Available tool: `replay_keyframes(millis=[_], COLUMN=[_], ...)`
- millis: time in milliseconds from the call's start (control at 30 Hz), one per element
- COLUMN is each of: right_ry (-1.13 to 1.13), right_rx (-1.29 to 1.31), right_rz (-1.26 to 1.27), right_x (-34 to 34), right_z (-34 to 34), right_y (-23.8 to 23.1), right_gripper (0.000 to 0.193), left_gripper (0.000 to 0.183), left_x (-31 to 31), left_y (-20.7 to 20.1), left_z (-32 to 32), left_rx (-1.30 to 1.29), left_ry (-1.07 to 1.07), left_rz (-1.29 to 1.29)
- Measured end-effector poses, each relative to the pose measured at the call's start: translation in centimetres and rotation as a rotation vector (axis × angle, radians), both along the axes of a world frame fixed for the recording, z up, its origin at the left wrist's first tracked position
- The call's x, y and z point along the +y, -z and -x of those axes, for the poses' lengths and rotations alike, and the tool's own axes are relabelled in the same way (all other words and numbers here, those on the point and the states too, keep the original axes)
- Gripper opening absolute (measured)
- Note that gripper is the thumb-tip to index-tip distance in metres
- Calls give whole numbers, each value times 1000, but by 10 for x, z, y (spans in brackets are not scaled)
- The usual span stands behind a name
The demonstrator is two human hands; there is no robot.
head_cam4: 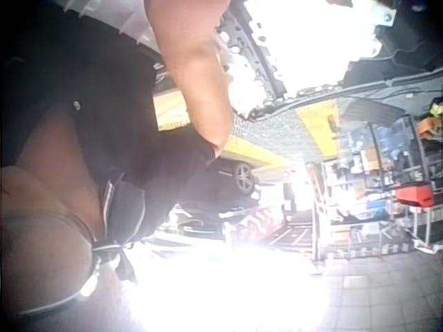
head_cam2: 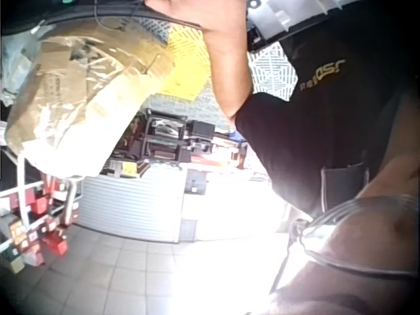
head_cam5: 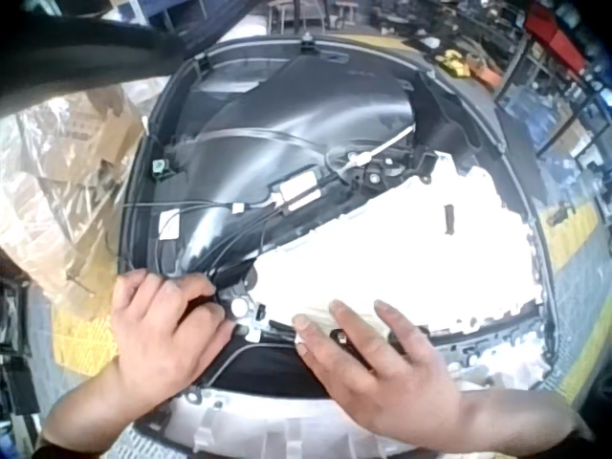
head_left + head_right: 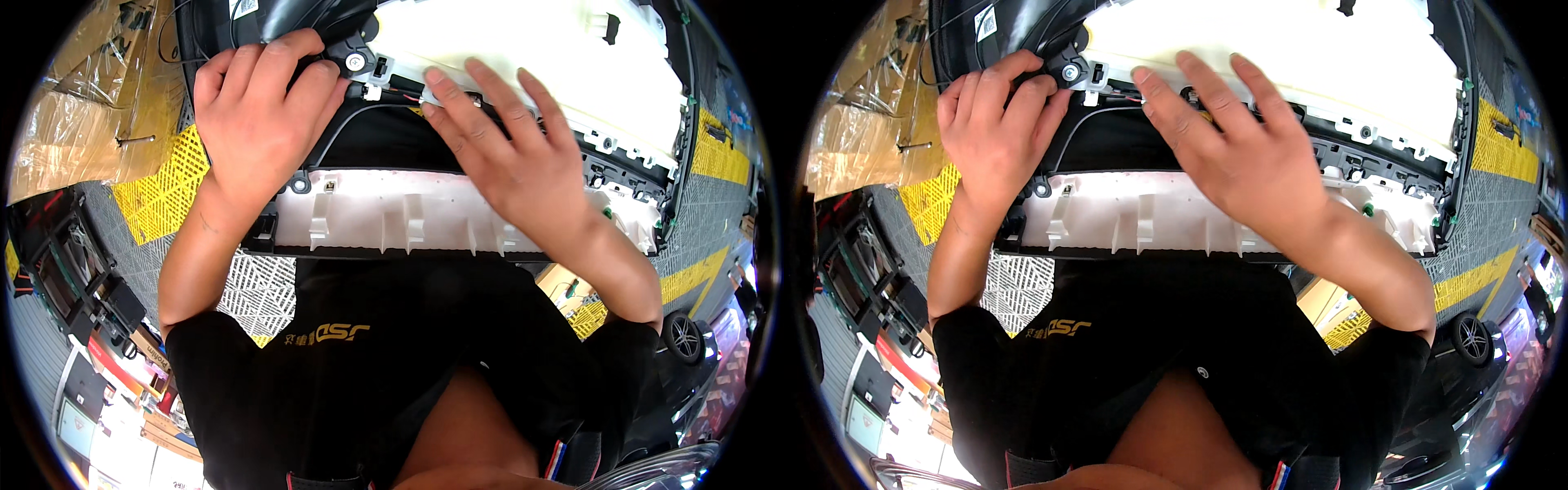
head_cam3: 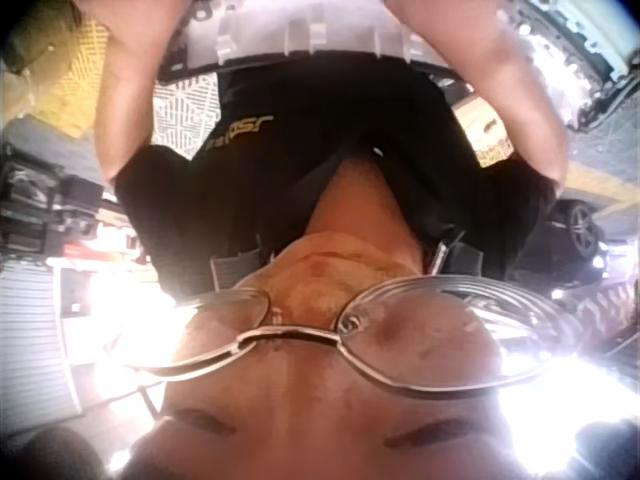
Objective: The person routes and organizes wires within a car door panel, secures them with zip ties, and trims the excess using a cutter.
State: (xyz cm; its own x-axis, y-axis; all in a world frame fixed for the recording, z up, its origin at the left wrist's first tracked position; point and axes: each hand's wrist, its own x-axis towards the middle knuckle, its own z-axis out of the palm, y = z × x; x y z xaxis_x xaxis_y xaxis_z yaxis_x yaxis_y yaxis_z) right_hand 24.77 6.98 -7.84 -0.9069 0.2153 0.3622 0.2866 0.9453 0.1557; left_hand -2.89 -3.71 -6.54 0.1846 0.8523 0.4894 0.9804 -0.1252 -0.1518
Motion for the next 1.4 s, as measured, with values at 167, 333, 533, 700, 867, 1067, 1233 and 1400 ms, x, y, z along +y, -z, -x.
replay_keyframes(millis=[167,333,533,700,867,1067,1233,1400], right_ry=[9,73,-73,-112,-328,-437,-473,-239], right_rx=[-51,-20,73,190,288,227,20,310], right_rz=[32,51,326,404,698,747,514,586], right_x=[-13,-18,19,30,22,33,52,29], right_z=[5,5,-3,13,2,-68,-56,32], right_y=[2,0,-31,-45,-110,-173,-176,-74], right_gripper=[27,29,27,24,27,13,16,20], left_gripper=[20,21,26,27,29,29,27,27], left_x=[-1,-1,-9,-2,-9,-8,-3,-8], left_y=[1,2,-2,-3,-4,-4,-3,-5], left_z=[0,1,3,5,11,6,6,3], left_rx=[-1,-24,-40,-70,-88,-125,-108,-200], left_ry=[-17,9,20,51,97,71,26,123], left_rz=[-2,-7,55,51,35,-3,-68,-77])
